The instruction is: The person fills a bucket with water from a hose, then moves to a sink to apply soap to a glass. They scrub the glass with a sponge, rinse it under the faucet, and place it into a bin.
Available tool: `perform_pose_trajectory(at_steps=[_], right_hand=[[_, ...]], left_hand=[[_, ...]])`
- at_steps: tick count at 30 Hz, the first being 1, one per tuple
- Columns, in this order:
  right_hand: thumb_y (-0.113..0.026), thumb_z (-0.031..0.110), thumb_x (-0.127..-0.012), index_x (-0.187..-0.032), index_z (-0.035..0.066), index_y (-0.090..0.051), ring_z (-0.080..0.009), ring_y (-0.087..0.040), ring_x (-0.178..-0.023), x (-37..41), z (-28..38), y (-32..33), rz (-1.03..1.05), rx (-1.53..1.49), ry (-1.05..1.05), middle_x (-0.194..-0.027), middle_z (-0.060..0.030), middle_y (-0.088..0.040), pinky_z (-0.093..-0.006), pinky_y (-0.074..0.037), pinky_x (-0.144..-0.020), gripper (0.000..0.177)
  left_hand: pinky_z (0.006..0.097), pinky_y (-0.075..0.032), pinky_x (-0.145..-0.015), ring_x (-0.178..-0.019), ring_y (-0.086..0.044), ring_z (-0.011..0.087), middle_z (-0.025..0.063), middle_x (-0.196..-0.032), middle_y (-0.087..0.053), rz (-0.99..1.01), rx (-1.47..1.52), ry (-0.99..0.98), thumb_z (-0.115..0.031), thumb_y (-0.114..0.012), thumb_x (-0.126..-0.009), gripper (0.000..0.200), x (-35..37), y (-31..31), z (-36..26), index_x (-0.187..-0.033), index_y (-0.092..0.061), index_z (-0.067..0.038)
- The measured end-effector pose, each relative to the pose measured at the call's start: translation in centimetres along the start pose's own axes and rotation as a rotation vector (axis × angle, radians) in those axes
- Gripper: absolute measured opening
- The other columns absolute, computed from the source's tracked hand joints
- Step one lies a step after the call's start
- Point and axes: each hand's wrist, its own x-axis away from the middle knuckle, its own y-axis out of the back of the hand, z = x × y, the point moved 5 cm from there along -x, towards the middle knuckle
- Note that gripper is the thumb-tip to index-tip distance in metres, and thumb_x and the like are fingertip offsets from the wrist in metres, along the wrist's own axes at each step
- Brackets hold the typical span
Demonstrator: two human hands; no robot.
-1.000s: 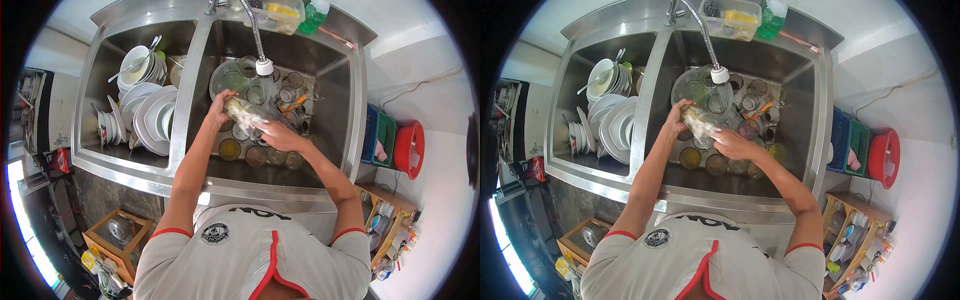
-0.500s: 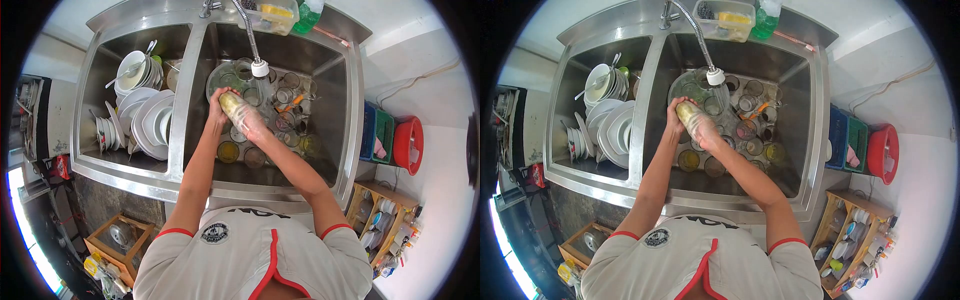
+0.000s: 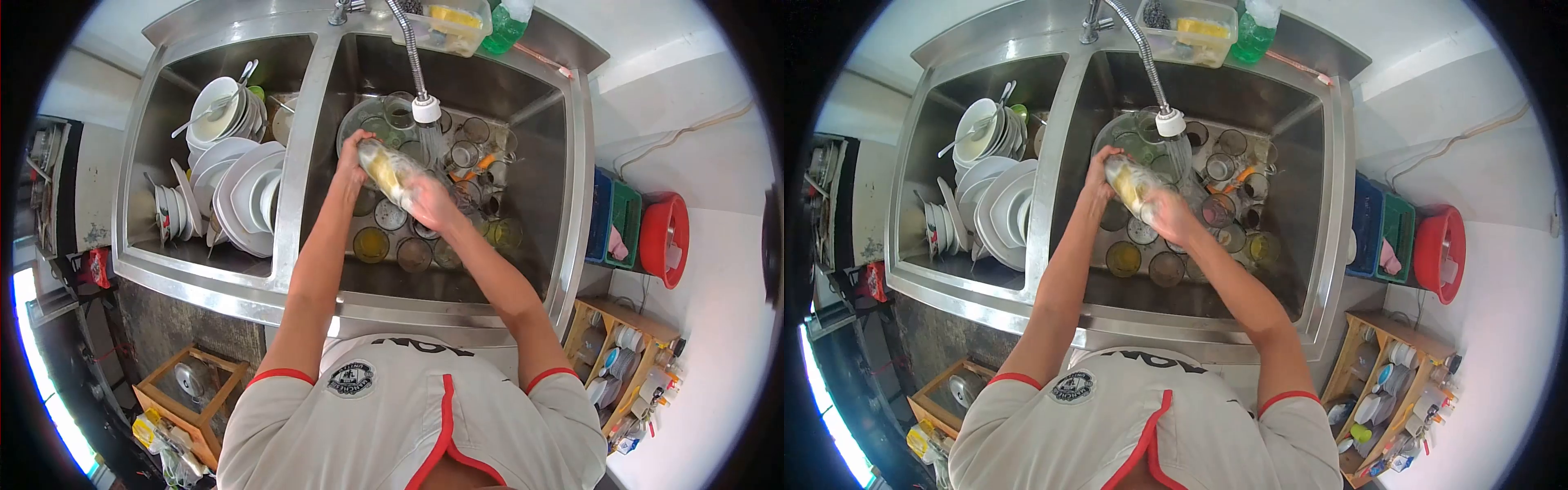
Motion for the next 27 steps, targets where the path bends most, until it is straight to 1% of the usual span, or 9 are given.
perform_pose_trajectory(at_steps=[4, 8, 9, 12, 14, 17, 21, 25, 27], right_hand=[[-0.056, 0.007, -0.081, -0.131, 0.002, -0.041, -0.0319, -0.053, -0.109, 3.6, 2.4, -4.4, 0.061, 1.554, 0.268, -0.120, -0.0202, -0.053, -0.0398, -0.040, -0.096, 0.053], [-0.062, 0.017, -0.081, -0.118, -0.006, -0.048, -0.0431, -0.052, -0.104, 3.3, 2.2, -5.5, 0.059, 1.888, 0.531, -0.112, -0.0285, -0.053, -0.0439, -0.042, -0.090, 0.045], [-0.058, 0.015, -0.085, -0.118, -0.003, -0.050, -0.0387, -0.055, -0.104, 3.3, 2.3, -5.5, 0.019, 1.693, 0.639, -0.109, -0.0250, -0.056, -0.0433, -0.043, -0.091, 0.040], [-0.056, 0.017, -0.086, -0.122, 0.000, -0.049, -0.0336, -0.056, -0.105, 1.5, 1.4, -0.7, -0.268, 0.168, 0.154, -0.110, -0.0203, -0.058, -0.0438, -0.043, -0.093, 0.040], [-0.056, 0.015, -0.084, -0.128, 0.001, -0.043, -0.0339, -0.053, -0.110, 1.9, 1.1, -1.2, -0.150, 0.858, 0.372, -0.117, -0.0219, -0.054, -0.0438, -0.042, -0.094, 0.048], [-0.056, 0.012, -0.078, -0.140, 0.005, -0.029, -0.0393, -0.044, -0.119, 3.9, -0.5, -4.6, 0.068, 1.947, 0.620, -0.129, -0.0251, -0.043, -0.0438, -0.037, -0.099, 0.067], [-0.057, 0.011, -0.078, -0.133, 0.002, -0.039, -0.0366, -0.048, -0.115, 3.7, -0.3, -1.8, -0.004, 1.902, 0.477, -0.125, -0.0257, -0.047, -0.0395, -0.041, -0.095, 0.059], [-0.055, 0.018, -0.086, -0.134, 0.001, -0.038, -0.0333, -0.040, -0.124, 1.9, 0.7, -1.3, -0.170, 0.061, 0.092, -0.133, -0.0188, -0.043, -0.0418, -0.033, -0.103, 0.054], [-0.056, 0.018, -0.085, -0.134, 0.001, -0.037, -0.0344, -0.043, -0.123, 3.1, -0.2, -0.9, -0.082, 0.942, 0.193, -0.131, -0.0186, -0.045, -0.0420, -0.034, -0.102, 0.055]], left_hand=[[0.0422, -0.050, -0.079, -0.077, -0.058, 0.0260, 0.0109, -0.082, -0.059, -0.085, -0.048, -0.004, -0.016, -0.059, -0.074, 0.014, -0.3, 1.9, 0.7, -0.084, -0.057, -0.005], [0.0395, -0.048, -0.083, -0.086, -0.058, 0.0236, 0.0104, -0.095, -0.059, 0.008, -0.148, -0.034, -0.022, -0.058, -0.081, 0.019, 0.7, -0.2, 1.8, -0.090, -0.058, -0.005], [0.0395, -0.048, -0.083, -0.088, -0.058, 0.0234, 0.0105, -0.096, -0.059, 0.052, -0.169, 0.018, -0.024, -0.058, -0.082, 0.021, 1.2, -0.1, 1.8, -0.092, -0.058, -0.005], [0.0385, -0.047, -0.084, -0.090, -0.058, 0.0234, 0.0106, -0.098, -0.059, 0.095, -0.317, -0.151, -0.031, -0.058, -0.084, 0.032, 4.3, -0.9, 1.4, -0.102, -0.058, -0.005], [0.0384, -0.046, -0.084, -0.090, -0.058, 0.0237, 0.0110, -0.099, -0.059, 0.067, -0.329, -0.343, -0.033, -0.057, -0.084, 0.035, 2.5, 0.4, 1.9, -0.105, -0.058, -0.004], [0.0341, -0.046, -0.079, -0.087, -0.059, 0.0198, 0.0088, -0.091, -0.062, -0.016, -0.525, -0.115, -0.031, -0.062, -0.082, 0.034, 3.1, -0.8, 1.7, -0.100, -0.062, -0.002], [0.0338, -0.047, -0.077, -0.085, -0.060, 0.0205, 0.0097, -0.092, -0.062, 0.017, -0.607, 0.017, -0.036, -0.061, -0.083, 0.037, 4.9, -2.3, 0.7, -0.096, -0.062, -0.001], [0.0369, -0.049, -0.075, -0.085, -0.060, 0.0220, 0.0109, -0.093, -0.062, 0.147, -0.264, -0.140, -0.035, -0.060, -0.083, 0.037, 3.9, -1.4, 1.4, -0.098, -0.060, -0.001], [0.0382, -0.049, -0.078, -0.088, -0.061, 0.0233, 0.0117, -0.097, -0.061, 0.072, -0.332, -0.128, -0.034, -0.060, -0.083, 0.038, 1.8, -0.2, 1.9, -0.102, -0.059, -0.001]])
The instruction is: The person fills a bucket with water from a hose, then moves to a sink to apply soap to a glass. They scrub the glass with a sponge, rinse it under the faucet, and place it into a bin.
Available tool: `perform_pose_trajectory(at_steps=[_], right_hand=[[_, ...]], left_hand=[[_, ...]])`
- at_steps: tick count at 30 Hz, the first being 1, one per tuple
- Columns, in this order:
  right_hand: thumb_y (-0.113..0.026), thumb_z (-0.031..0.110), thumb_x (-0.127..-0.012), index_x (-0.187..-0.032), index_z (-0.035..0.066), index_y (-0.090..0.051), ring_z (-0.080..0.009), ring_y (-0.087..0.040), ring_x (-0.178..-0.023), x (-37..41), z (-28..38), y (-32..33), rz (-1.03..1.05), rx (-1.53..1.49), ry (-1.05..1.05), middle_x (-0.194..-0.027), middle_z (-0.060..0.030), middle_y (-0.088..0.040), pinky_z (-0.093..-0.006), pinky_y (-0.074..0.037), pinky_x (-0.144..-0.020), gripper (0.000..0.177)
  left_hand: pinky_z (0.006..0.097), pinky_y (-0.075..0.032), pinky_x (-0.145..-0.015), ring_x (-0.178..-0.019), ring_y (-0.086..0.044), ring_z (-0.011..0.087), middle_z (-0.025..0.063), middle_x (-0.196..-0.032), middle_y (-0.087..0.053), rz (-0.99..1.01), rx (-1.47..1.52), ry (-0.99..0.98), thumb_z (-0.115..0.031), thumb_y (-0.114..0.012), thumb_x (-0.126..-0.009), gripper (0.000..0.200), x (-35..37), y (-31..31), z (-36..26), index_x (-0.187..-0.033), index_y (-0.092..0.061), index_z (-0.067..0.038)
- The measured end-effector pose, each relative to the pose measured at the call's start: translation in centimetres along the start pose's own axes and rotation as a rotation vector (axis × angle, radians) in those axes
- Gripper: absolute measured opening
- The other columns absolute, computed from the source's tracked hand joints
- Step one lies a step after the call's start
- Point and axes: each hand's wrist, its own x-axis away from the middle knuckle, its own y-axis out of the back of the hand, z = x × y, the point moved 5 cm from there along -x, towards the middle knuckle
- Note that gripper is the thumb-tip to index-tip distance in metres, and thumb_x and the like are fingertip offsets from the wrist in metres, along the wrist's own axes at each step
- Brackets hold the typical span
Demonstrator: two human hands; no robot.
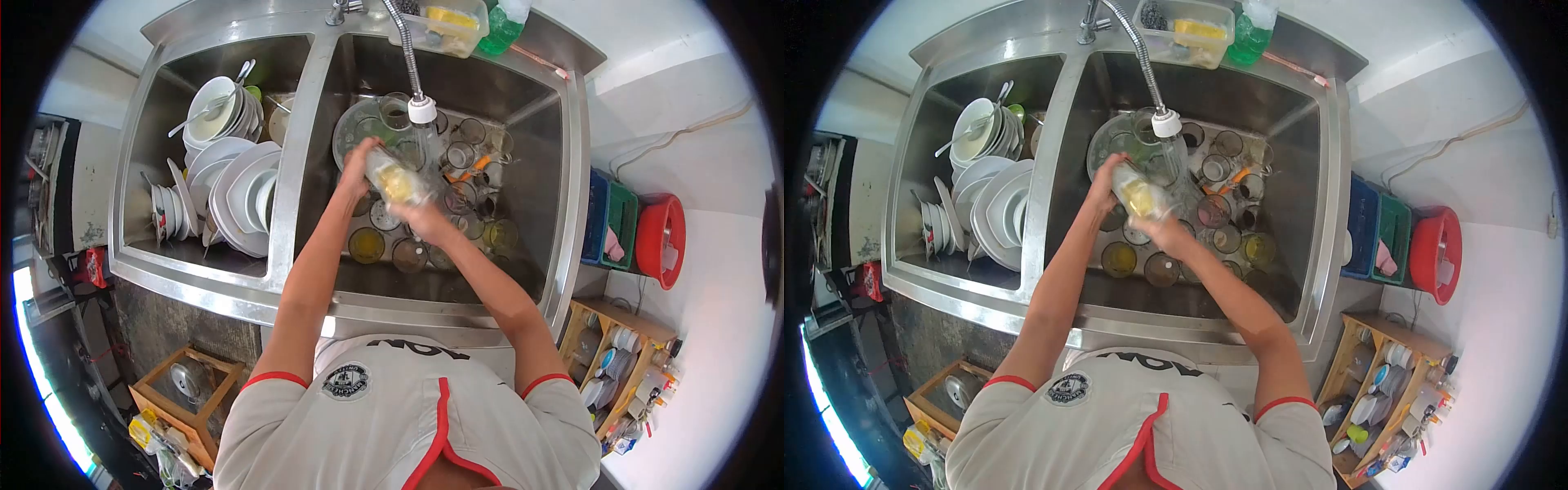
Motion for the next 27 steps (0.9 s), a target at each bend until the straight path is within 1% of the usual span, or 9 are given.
perform_pose_trajectory(at_steps=[2, 5, 8, 11, 12, 15, 19, 20, 27], right_hand=[[-0.057, 0.017, -0.085, -0.133, 0.001, -0.038, -0.0336, -0.048, -0.116, 1.1, -0.1, -1.4, 0.019, 0.923, 0.250, -0.126, -0.0165, -0.050, -0.0413, -0.036, -0.100, 0.054], [-0.060, 0.019, -0.082, -0.131, 0.000, -0.040, -0.0254, -0.053, -0.107, 1.2, -0.3, -0.6, 0.020, 1.020, 0.270, -0.116, -0.0137, -0.054, -0.0374, -0.039, -0.095, 0.055], [-0.060, 0.019, -0.084, -0.130, 0.001, -0.040, -0.0180, -0.053, -0.100, 0.3, 1.7, 0.2, -0.083, -0.259, -0.046, -0.112, -0.0086, -0.055, -0.0328, -0.041, -0.089, 0.053], [-0.060, 0.019, -0.085, -0.130, 0.001, -0.040, -0.0132, -0.053, -0.098, 0.1, 3.0, -0.6, -0.066, -0.365, -0.082, -0.112, -0.0058, -0.054, -0.0292, -0.043, -0.085, 0.052], [-0.060, 0.021, -0.085, -0.131, -0.001, -0.036, -0.0213, -0.054, -0.103, 1.3, 3.1, -0.3, -0.076, 0.000, -0.276, -0.117, -0.0125, -0.053, -0.0335, -0.042, -0.089, 0.056], [-0.058, 0.020, -0.084, -0.135, -0.003, -0.030, -0.0330, -0.053, -0.108, 2.8, 5.0, -0.2, 0.050, 0.697, 0.100, -0.116, -0.0219, -0.053, -0.0397, -0.040, -0.093, 0.062], [-0.050, 0.008, -0.084, -0.128, -0.004, -0.038, -0.0403, -0.052, -0.108, 3.3, 5.1, -1.0, 0.358, 0.911, 0.320, -0.110, -0.0260, -0.056, -0.0460, -0.040, -0.095, 0.048], [-0.049, 0.004, -0.082, -0.119, -0.001, -0.045, -0.0390, -0.055, -0.103, 2.1, 4.2, -0.7, 0.486, 0.965, -0.014, -0.110, -0.0208, -0.058, -0.0469, -0.044, -0.092, 0.038], [-0.045, 0.011, -0.086, -0.107, 0.002, -0.051, -0.0403, -0.054, -0.095, -2.7, -2.8, 0.6, 0.218, 1.119, 0.204, -0.103, -0.0219, -0.055, -0.0414, -0.046, -0.083, 0.024]], left_hand=[[0.0374, -0.049, -0.079, -0.089, -0.060, 0.0233, 0.0122, -0.098, -0.061, -0.098, -0.240, 0.069, -0.035, -0.060, -0.083, 0.039, 0.5, -0.4, -0.4, -0.103, -0.058, -0.001], [0.0381, -0.048, -0.083, -0.092, -0.060, 0.0246, 0.0141, -0.098, -0.061, -0.046, -0.237, 0.142, -0.035, -0.060, -0.084, 0.040, 1.5, -1.2, -1.1, -0.107, -0.056, -0.002], [0.0386, -0.048, -0.083, -0.091, -0.060, 0.0257, 0.0139, -0.095, -0.061, 0.126, 0.134, 0.044, -0.032, -0.059, -0.084, 0.036, 2.9, -1.5, -1.1, -0.103, -0.056, -0.002], [0.0388, -0.050, -0.080, -0.086, -0.059, 0.0257, 0.0123, -0.089, -0.060, 0.072, 0.239, -0.075, -0.026, -0.058, -0.083, 0.026, 1.7, -1.1, 0.3, -0.094, -0.056, -0.002], [0.0387, -0.050, -0.078, -0.083, -0.059, 0.0253, 0.0117, -0.087, -0.060, 0.051, 0.251, -0.036, -0.024, -0.058, -0.083, 0.024, 1.1, -0.6, 0.6, -0.092, -0.055, -0.002], [0.0392, -0.051, -0.076, -0.079, -0.059, 0.0261, 0.0123, -0.083, -0.059, -0.014, 0.325, 0.071, -0.020, -0.060, -0.079, 0.020, 0.6, 0.8, 0.8, -0.088, -0.056, -0.003], [0.0389, -0.051, -0.071, -0.075, -0.058, 0.0254, 0.0117, -0.080, -0.058, 0.014, 0.359, 0.202, -0.019, -0.061, -0.077, 0.019, 1.9, -0.5, 0.1, -0.087, -0.057, -0.003], [0.0389, -0.051, -0.070, -0.074, -0.058, 0.0252, 0.0115, -0.079, -0.058, -0.004, 0.317, 0.188, -0.019, -0.061, -0.077, 0.019, 1.7, -0.7, 0.4, -0.086, -0.057, -0.003], [0.0404, -0.050, -0.073, -0.074, -0.057, 0.0256, 0.0117, -0.080, -0.057, -0.064, 0.245, 0.115, -0.019, -0.059, -0.077, 0.018, 1.1, -0.8, 1.7, -0.086, -0.055, -0.004]])
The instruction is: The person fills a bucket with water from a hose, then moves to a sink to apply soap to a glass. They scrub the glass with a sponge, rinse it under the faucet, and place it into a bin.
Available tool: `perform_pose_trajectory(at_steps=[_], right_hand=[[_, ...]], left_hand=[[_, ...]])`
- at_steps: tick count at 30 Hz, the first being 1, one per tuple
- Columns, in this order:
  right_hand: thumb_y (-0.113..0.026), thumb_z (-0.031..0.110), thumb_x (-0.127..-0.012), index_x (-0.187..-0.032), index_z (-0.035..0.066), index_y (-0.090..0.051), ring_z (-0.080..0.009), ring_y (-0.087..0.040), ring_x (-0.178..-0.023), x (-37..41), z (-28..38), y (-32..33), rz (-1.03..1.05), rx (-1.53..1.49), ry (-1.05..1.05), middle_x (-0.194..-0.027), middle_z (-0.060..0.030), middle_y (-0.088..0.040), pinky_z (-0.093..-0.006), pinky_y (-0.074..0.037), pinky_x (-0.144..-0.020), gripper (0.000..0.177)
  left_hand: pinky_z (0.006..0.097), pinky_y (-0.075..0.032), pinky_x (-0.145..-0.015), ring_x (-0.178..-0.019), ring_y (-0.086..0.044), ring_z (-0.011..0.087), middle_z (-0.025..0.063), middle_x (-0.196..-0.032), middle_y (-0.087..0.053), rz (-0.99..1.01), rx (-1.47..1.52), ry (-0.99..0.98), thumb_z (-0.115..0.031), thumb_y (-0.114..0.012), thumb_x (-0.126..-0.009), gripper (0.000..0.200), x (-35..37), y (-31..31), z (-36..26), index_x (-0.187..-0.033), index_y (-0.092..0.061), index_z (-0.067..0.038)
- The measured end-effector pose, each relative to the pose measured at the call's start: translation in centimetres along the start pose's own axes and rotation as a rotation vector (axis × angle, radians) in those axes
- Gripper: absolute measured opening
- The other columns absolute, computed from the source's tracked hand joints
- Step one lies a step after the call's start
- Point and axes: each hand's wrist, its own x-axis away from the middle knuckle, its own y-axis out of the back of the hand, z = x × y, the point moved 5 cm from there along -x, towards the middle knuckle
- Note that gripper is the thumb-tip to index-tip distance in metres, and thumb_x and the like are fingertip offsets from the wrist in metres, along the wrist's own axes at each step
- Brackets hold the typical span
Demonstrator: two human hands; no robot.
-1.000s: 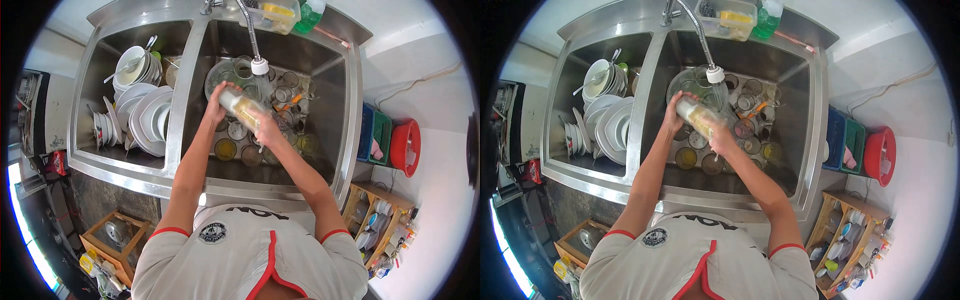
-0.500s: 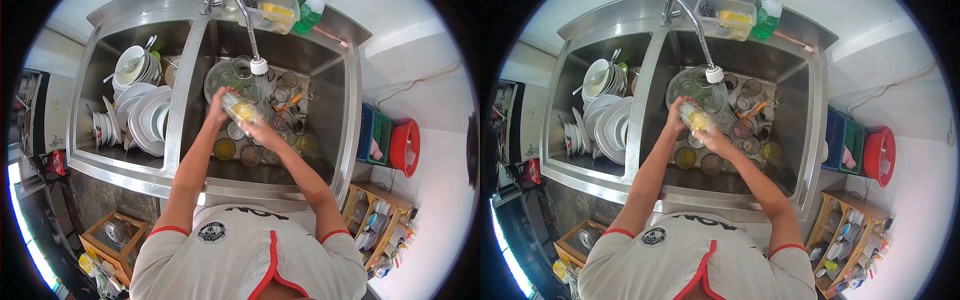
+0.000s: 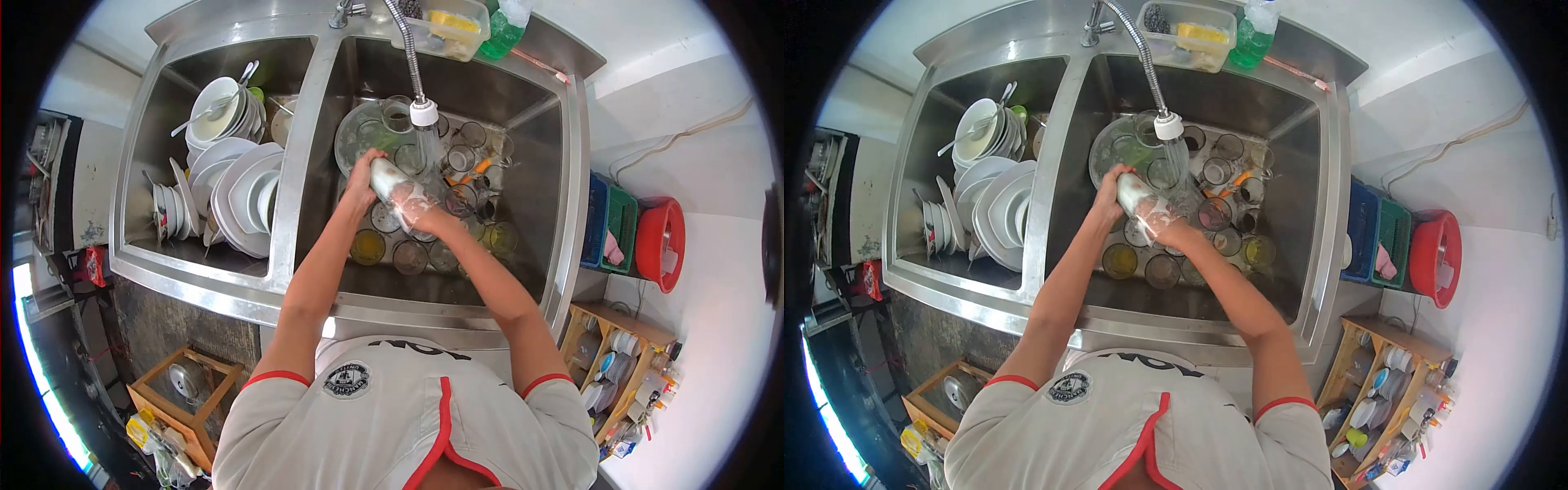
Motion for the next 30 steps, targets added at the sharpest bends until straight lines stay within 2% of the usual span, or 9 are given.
perform_pose_trajectory(at_steps=[1, 5, 11, 18, 20, 22, 24, 26, 30], right_hand=[[-0.046, 0.014, -0.089, -0.107, 0.002, -0.053, -0.0335, -0.058, -0.092, -0.3, -1.4, -2.3, -0.178, 0.003, 0.089, -0.099, -0.0183, -0.058, -0.0394, -0.048, -0.084, 0.022], [-0.051, 0.017, -0.092, -0.119, 0.000, -0.050, -0.0184, -0.059, -0.098, -3.3, -1.0, -2.9, -0.285, -2.252, -0.247, -0.111, -0.0109, -0.059, -0.0323, -0.049, -0.089, 0.033], [-0.050, 0.016, -0.093, -0.121, 0.000, -0.050, -0.0182, -0.060, -0.098, -0.6, 2.6, 1.0, -0.353, -1.421, -0.168, -0.110, -0.0103, -0.058, -0.0304, -0.050, -0.087, 0.032], [-0.050, 0.018, -0.093, -0.117, 0.000, -0.050, -0.0182, -0.057, -0.101, -3.0, -0.3, -3.0, -0.305, -2.321, -0.283, -0.109, -0.0096, -0.057, -0.0322, -0.049, -0.088, 0.030], [-0.050, 0.022, -0.093, -0.117, -0.001, -0.049, -0.0217, -0.053, -0.107, -2.9, 0.7, -1.9, -0.186, -2.133, -0.083, -0.113, -0.0114, -0.055, -0.0343, -0.044, -0.094, 0.034], [-0.050, 0.024, -0.092, -0.117, -0.001, -0.049, -0.0233, -0.054, -0.107, -1.9, 1.6, 1.0, -0.293, -0.998, -0.304, -0.113, -0.0118, -0.055, -0.0337, -0.044, -0.093, 0.035], [-0.048, 0.022, -0.093, -0.119, 0.000, -0.049, -0.0227, -0.054, -0.107, -1.0, 2.2, 1.5, -0.295, -0.800, -0.257, -0.115, -0.0111, -0.055, -0.0333, -0.044, -0.093, 0.034], [-0.045, 0.020, -0.094, -0.120, 0.001, -0.048, -0.0221, -0.054, -0.107, -0.9, 1.6, 0.5, -0.323, -1.027, -0.163, -0.116, -0.0103, -0.055, -0.0329, -0.044, -0.094, 0.033], [-0.040, 0.016, -0.095, -0.123, 0.002, -0.047, -0.0209, -0.055, -0.107, -4.4, 0.2, -2.3, -0.158, -2.449, 0.179, -0.119, -0.0088, -0.054, -0.0321, -0.044, -0.094, 0.033]], left_hand=[[0.0407, -0.050, -0.074, -0.075, -0.058, 0.0258, 0.0119, -0.081, -0.057, 0.037, 0.047, -0.007, -0.019, -0.059, -0.077, 0.019, 0.1, 0.0, -0.1, -0.087, -0.054, -0.004], [0.0399, -0.050, -0.077, -0.082, -0.059, 0.0264, 0.0126, -0.086, -0.058, 0.191, 0.249, -0.107, -0.020, -0.058, -0.079, 0.022, 1.6, -1.3, -1.3, -0.091, -0.055, -0.002], [0.0351, -0.052, -0.070, -0.080, -0.060, 0.0203, 0.0095, -0.087, -0.058, 0.098, -0.201, -0.029, -0.026, -0.061, -0.083, 0.027, 2.3, -2.0, -2.0, -0.099, -0.057, -0.005], [0.0419, -0.049, -0.085, -0.090, -0.059, 0.0255, 0.0127, -0.091, -0.058, 0.373, 0.396, -0.076, -0.029, -0.062, -0.081, 0.041, 2.9, -3.3, -1.7, -0.111, -0.050, -0.003], [0.0434, -0.047, -0.090, -0.092, -0.059, 0.0269, 0.0147, -0.096, -0.058, 0.326, 0.224, -0.028, -0.033, -0.062, -0.081, 0.045, 3.2, -3.0, -1.5, -0.113, -0.049, -0.003], [0.0429, -0.048, -0.088, -0.092, -0.059, 0.0271, 0.0155, -0.098, -0.058, 0.158, -0.015, -0.003, -0.033, -0.062, -0.081, 0.047, 3.0, -2.4, -1.6, -0.113, -0.049, -0.003], [0.0414, -0.050, -0.083, -0.090, -0.060, 0.0270, 0.0161, -0.096, -0.059, 0.155, -0.026, 0.042, -0.033, -0.066, -0.079, 0.050, 3.2, -2.1, -0.7, -0.113, -0.048, -0.001], [0.0406, -0.051, -0.081, -0.089, -0.060, 0.0268, 0.0161, -0.095, -0.059, 0.198, 0.001, 0.096, -0.032, -0.067, -0.078, 0.050, 2.9, -2.4, -0.2, -0.112, -0.048, -0.001], [0.0417, -0.050, -0.084, -0.088, -0.060, 0.0260, 0.0139, -0.092, -0.060, 0.304, 0.408, 0.020, -0.031, -0.063, -0.077, 0.044, 2.6, -2.7, 0.1, -0.105, -0.052, 0.001]])
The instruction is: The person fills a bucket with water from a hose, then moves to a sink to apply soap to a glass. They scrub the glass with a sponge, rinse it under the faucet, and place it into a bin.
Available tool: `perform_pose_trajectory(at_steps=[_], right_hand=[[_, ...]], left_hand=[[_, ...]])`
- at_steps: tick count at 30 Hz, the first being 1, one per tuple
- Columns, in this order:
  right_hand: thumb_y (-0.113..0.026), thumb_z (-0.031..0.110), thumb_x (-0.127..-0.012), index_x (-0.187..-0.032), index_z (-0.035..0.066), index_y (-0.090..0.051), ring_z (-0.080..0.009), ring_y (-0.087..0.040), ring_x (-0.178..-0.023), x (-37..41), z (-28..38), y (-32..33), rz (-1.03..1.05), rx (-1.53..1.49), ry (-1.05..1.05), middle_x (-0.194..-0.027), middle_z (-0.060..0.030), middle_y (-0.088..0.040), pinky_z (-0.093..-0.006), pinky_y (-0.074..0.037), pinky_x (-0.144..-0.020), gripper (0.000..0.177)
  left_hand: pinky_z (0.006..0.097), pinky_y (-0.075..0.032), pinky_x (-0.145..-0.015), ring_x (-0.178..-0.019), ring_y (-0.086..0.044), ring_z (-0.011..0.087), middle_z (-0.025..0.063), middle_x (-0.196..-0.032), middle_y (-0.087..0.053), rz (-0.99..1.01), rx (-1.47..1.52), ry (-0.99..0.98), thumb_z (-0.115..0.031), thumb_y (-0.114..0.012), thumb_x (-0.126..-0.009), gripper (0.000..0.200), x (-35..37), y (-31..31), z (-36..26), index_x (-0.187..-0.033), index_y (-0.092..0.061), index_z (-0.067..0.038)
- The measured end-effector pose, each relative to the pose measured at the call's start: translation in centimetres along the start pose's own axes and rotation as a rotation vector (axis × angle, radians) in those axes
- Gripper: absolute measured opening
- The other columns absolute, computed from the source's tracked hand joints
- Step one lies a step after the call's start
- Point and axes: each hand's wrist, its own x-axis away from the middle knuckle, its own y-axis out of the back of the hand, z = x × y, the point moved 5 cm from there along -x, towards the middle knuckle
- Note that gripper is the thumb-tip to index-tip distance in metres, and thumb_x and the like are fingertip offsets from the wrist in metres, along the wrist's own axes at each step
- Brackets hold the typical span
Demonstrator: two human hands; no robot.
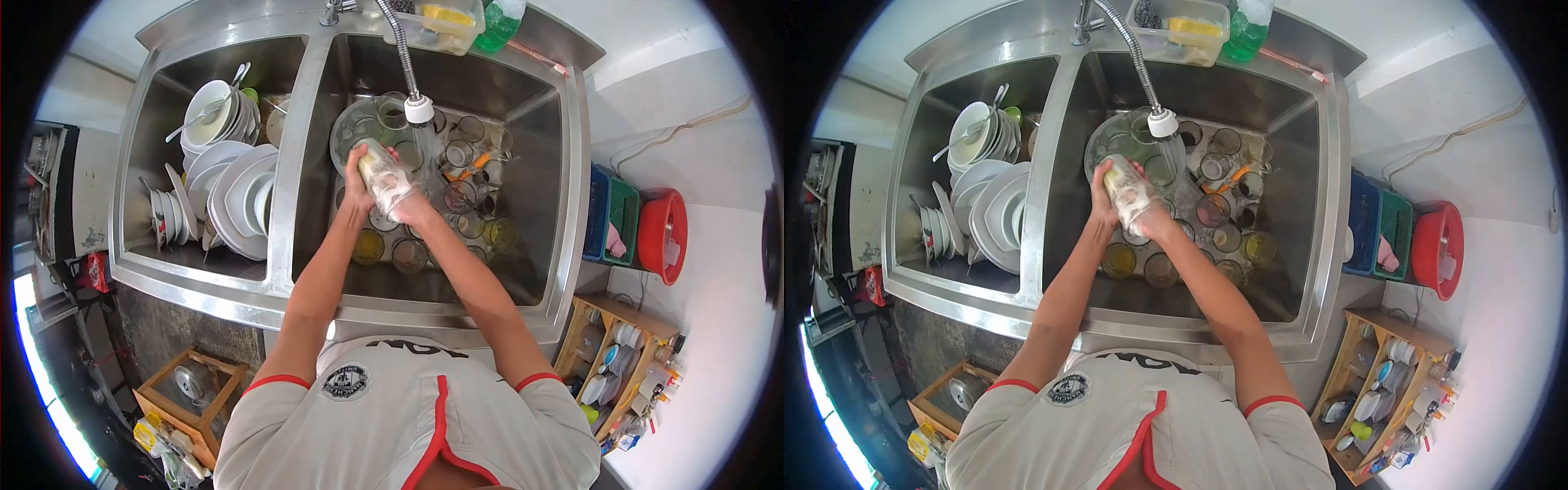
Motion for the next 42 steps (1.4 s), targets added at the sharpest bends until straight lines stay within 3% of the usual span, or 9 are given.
perform_pose_trajectory(at_steps=[4, 6, 15, 25, 28, 31, 37, 40, 42], right_hand=[[-0.041, 0.010, -0.092, -0.126, 0.000, -0.045, -0.0189, -0.056, -0.103, 3.5, 0.8, -5.2, -0.356, 0.272, -0.006, -0.117, -0.0089, -0.055, -0.0304, -0.046, -0.089, 0.036], [-0.052, 0.007, -0.086, -0.126, -0.002, -0.045, -0.0174, -0.056, -0.104, 5.0, 1.9, -3.8, -0.123, 0.841, 0.044, -0.117, -0.0090, -0.055, -0.0299, -0.045, -0.089, 0.042], [-0.064, 0.021, -0.087, -0.115, 0.000, -0.057, -0.0171, -0.061, -0.087, 5.2, 4.8, -6.1, -0.643, 0.545, 0.107, -0.105, -0.0063, -0.062, -0.0270, -0.049, -0.073, 0.036], [-0.067, 0.025, -0.083, -0.083, -0.004, -0.061, -0.0133, -0.056, -0.066, 6.9, 10.8, -11.1, -0.658, 1.675, 0.387, -0.073, -0.0074, -0.062, -0.0293, -0.046, -0.061, 0.030], [-0.068, 0.020, -0.082, -0.085, -0.001, -0.056, -0.0143, -0.056, -0.066, 8.5, 11.8, -11.4, -0.977, 1.465, 0.767, -0.078, -0.0089, -0.064, -0.0304, -0.047, -0.063, 0.025], [-0.068, 0.014, -0.079, -0.089, 0.002, -0.055, -0.0282, -0.063, -0.082, 8.8, 8.3, -13.3, -0.538, 2.084, 1.099, -0.092, -0.0111, -0.066, -0.0403, -0.048, -0.078, 0.020], [-0.061, 0.015, -0.082, -0.089, 0.006, -0.056, -0.0310, -0.061, -0.100, 9.8, 2.1, -13.7, -0.009, 2.277, 0.541, -0.106, -0.0123, -0.064, -0.0478, -0.036, -0.101, 0.012], [-0.060, 0.014, -0.082, -0.093, 0.006, -0.058, -0.0301, -0.062, -0.097, 8.5, 9.1, -11.2, -0.594, 1.856, 0.652, -0.100, -0.0123, -0.064, -0.0479, -0.034, -0.103, 0.014], [-0.060, 0.013, -0.080, -0.094, 0.006, -0.058, -0.0308, -0.061, -0.097, 9.0, 8.1, -10.4, -0.554, 1.961, 0.724, -0.101, -0.0133, -0.063, -0.0456, -0.036, -0.100, 0.015]], left_hand=[[0.0442, -0.046, -0.094, -0.096, -0.058, 0.0245, 0.0125, -0.098, -0.058, 0.009, -0.139, -0.154, -0.034, -0.062, -0.076, 0.045, 0.2, -1.0, -2.5, -0.104, -0.053, 0.000], [0.0460, -0.042, -0.098, -0.100, -0.056, 0.0242, 0.0117, -0.102, -0.057, 0.039, -0.130, -0.170, -0.033, -0.063, -0.076, 0.044, 0.0, -0.3, -3.4, -0.106, -0.053, -0.004], [0.0589, -0.024, -0.107, -0.130, -0.033, 0.0404, 0.0182, -0.138, -0.040, 0.436, 0.020, 0.090, -0.049, -0.064, -0.075, 0.066, 3.0, -3.4, -1.2, -0.124, -0.049, -0.007], [0.0440, -0.056, -0.067, -0.098, -0.060, 0.0339, 0.0197, -0.121, -0.053, 0.289, -0.441, 0.651, -0.045, -0.049, -0.088, 0.063, 6.2, -1.7, 5.3, -0.133, -0.039, -0.003], [0.0397, -0.055, -0.066, -0.088, -0.062, 0.0272, 0.0156, -0.112, -0.058, 0.266, -0.588, 0.532, -0.051, -0.048, -0.089, 0.062, 6.0, -2.4, 5.4, -0.128, -0.044, -0.003], [0.0369, -0.054, -0.071, -0.089, -0.062, 0.0223, 0.0120, -0.109, -0.060, 0.096, -0.674, 0.540, -0.063, -0.045, -0.086, 0.068, 5.0, -1.5, 6.0, -0.123, -0.049, -0.005], [0.0372, -0.049, -0.086, -0.101, -0.060, 0.0211, 0.0093, -0.117, -0.059, -0.032, -0.681, 0.510, -0.072, -0.038, -0.083, 0.078, 2.2, 4.5, 7.7, -0.128, -0.048, -0.009], [0.0390, -0.046, -0.092, -0.111, -0.055, 0.0223, 0.0109, -0.128, -0.052, -0.084, -0.786, 0.508, -0.074, -0.037, -0.082, 0.084, 4.6, 0.9, 8.0, -0.135, -0.041, -0.009], [0.0388, -0.046, -0.092, -0.112, -0.055, 0.0220, 0.0112, -0.128, -0.052, -0.088, -0.833, 0.500, -0.074, -0.037, -0.082, 0.085, 3.9, 2.5, 8.1, -0.135, -0.041, -0.009]])
